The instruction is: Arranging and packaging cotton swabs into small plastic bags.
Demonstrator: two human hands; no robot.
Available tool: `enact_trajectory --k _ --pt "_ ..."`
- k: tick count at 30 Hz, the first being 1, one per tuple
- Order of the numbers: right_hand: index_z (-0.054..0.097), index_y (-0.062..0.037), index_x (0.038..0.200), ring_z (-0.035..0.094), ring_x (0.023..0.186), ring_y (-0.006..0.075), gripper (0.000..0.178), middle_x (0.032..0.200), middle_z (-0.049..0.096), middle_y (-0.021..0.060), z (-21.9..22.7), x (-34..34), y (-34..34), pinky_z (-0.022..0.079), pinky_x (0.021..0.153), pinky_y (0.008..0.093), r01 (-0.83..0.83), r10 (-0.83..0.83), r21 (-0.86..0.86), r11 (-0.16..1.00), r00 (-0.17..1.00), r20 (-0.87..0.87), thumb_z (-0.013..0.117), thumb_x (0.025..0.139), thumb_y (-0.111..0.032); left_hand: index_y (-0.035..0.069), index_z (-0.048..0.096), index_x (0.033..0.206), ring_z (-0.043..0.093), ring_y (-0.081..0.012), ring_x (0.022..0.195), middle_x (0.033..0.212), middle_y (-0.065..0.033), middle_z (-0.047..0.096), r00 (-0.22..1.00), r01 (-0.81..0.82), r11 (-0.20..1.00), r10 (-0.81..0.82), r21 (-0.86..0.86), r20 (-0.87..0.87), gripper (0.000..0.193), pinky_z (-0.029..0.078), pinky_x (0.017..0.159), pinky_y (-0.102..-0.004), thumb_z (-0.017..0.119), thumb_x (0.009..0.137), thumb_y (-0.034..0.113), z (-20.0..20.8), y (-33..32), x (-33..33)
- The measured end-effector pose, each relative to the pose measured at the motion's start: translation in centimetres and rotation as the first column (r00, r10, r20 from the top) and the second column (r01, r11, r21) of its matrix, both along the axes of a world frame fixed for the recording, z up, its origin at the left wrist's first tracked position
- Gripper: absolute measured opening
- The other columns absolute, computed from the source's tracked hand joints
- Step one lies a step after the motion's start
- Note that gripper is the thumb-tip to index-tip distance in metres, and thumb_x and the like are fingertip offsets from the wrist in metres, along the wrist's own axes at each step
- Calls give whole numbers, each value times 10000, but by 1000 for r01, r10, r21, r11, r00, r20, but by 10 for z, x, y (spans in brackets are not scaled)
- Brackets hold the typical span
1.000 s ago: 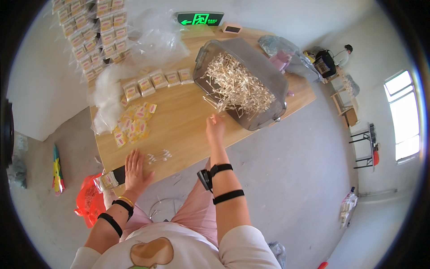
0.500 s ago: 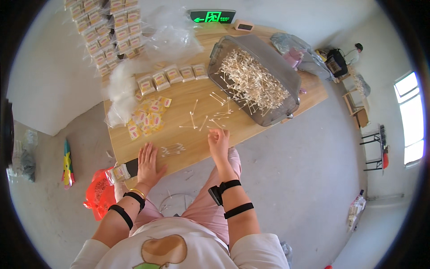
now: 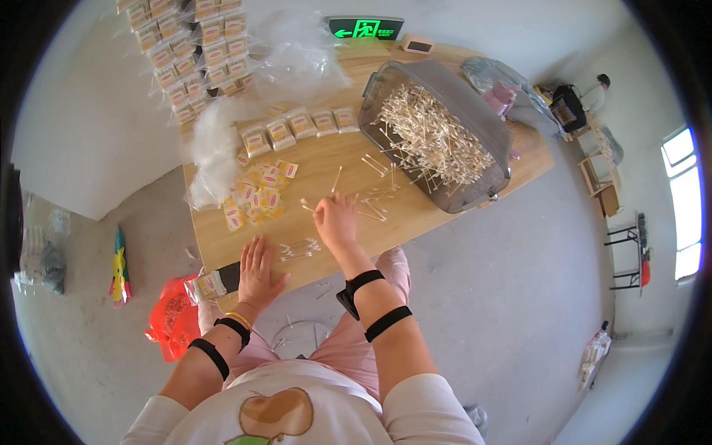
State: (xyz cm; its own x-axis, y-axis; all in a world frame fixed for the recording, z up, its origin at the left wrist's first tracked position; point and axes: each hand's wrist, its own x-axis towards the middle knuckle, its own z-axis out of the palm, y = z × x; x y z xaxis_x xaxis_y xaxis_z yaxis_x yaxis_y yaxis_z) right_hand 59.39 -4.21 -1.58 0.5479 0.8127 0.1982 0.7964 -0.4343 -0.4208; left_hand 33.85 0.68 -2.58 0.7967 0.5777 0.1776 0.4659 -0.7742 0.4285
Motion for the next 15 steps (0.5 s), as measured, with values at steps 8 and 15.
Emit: enact_trajectory --k 8,15 --pt "640 -127 939 568 1068 353 275 1040 605 130 -1 48 41 442 923 504 341 -341 24 940 940 14 779 827 -336 26 443 1454 303 -388 1491 1579 -219 353 1000 -1 1000 1 5 1 765 210 1246 -540 717 856 418 4 0 -2" --pt "679 -128 888 568 1070 349 160 1055 614 111 -24 26 32 459 922 481 62 -62 -20 998 998 -13 781 827 -235 7 435 1448 270 -365 1513 1583 -217 345 1000 7 1000 -7 -4 -14 762 196 1252 -532 696 877 439 4 -1 1"
